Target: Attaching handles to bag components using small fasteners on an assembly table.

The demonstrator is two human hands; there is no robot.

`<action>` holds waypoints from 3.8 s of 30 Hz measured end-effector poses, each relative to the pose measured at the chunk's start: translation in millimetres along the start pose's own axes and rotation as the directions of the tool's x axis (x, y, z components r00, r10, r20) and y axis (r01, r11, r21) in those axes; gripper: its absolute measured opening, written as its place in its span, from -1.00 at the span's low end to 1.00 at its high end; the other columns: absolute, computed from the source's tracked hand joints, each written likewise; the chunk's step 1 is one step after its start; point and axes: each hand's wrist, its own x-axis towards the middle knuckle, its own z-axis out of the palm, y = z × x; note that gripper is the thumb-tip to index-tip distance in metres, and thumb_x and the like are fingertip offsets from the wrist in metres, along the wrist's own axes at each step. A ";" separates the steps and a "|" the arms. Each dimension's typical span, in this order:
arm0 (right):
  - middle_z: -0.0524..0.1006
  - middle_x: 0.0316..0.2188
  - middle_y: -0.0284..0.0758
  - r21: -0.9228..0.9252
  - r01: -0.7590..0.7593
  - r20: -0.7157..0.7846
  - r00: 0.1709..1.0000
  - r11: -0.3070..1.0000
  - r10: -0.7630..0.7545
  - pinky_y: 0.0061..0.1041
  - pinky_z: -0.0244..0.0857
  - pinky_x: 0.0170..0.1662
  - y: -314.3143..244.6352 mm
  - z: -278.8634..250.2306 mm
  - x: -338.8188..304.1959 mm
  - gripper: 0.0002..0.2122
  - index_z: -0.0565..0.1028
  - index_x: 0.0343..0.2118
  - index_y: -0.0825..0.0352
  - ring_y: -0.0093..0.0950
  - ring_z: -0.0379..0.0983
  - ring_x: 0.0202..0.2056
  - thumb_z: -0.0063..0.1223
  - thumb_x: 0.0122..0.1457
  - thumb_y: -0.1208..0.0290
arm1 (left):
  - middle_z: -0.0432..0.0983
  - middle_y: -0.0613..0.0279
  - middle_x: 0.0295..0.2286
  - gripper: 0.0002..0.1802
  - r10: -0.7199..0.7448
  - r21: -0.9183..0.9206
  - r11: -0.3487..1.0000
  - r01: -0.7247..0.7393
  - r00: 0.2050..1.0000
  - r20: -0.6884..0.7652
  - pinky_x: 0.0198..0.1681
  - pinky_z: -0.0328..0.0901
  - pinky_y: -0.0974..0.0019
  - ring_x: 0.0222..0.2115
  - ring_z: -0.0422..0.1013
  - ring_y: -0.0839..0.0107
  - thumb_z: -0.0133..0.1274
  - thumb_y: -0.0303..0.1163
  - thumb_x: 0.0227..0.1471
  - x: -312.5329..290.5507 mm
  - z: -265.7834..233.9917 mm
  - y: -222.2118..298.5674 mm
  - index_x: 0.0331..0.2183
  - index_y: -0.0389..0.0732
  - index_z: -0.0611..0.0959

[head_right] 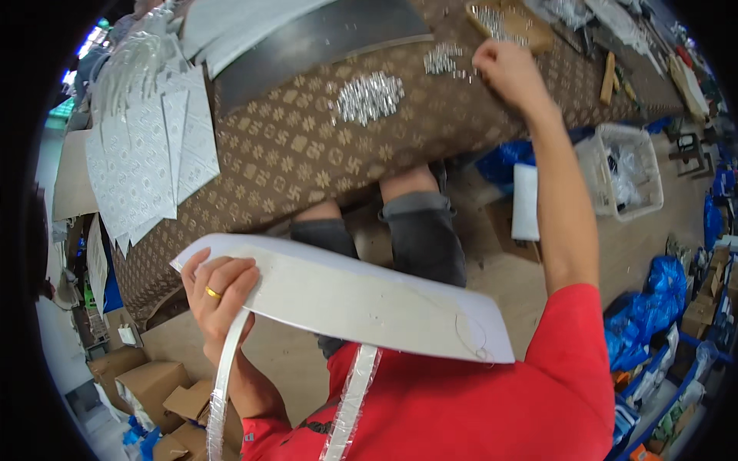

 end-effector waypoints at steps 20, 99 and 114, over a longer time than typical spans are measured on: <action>0.54 -0.32 -0.42 0.735 -0.438 0.678 0.466 0.517 -0.569 -0.58 0.30 -0.09 -236.5 100.3 -154.9 -0.93 0.57 -0.26 0.35 -0.59 0.46 -0.23 0.18 0.26 0.48 | 0.57 0.33 -0.36 -0.70 0.190 -0.023 0.980 -0.200 0.956 -0.225 -0.08 0.38 0.06 -0.36 0.47 0.33 0.27 -0.46 -0.30 -24.2 22.2 4.3 -0.42 -0.14 0.54; 0.59 -0.34 -0.46 0.690 -0.578 0.720 0.481 0.436 -0.500 -0.61 0.33 -0.15 -208.1 122.8 -157.1 -0.87 0.58 -0.24 0.34 -0.64 0.45 -0.28 0.24 0.26 0.41 | 0.55 0.46 -0.40 -0.79 0.181 -0.024 0.983 -0.182 0.982 -0.048 0.04 0.25 0.05 -0.33 0.49 0.44 0.25 -0.38 -0.34 -4.5 14.3 5.8 -0.50 -0.04 0.60; 0.47 -0.39 -0.44 0.730 -0.377 0.682 0.452 0.570 -0.575 -0.56 0.27 -0.19 -227.9 133.0 -161.5 -0.82 0.47 -0.35 0.33 -0.61 0.35 -0.30 0.31 0.07 0.56 | 0.58 0.38 -0.38 -0.72 0.313 -0.015 0.949 -0.314 0.949 -0.036 -0.32 0.26 0.18 -0.36 0.46 0.42 0.21 -0.37 -0.38 -10.9 8.0 6.6 -0.43 -0.14 0.66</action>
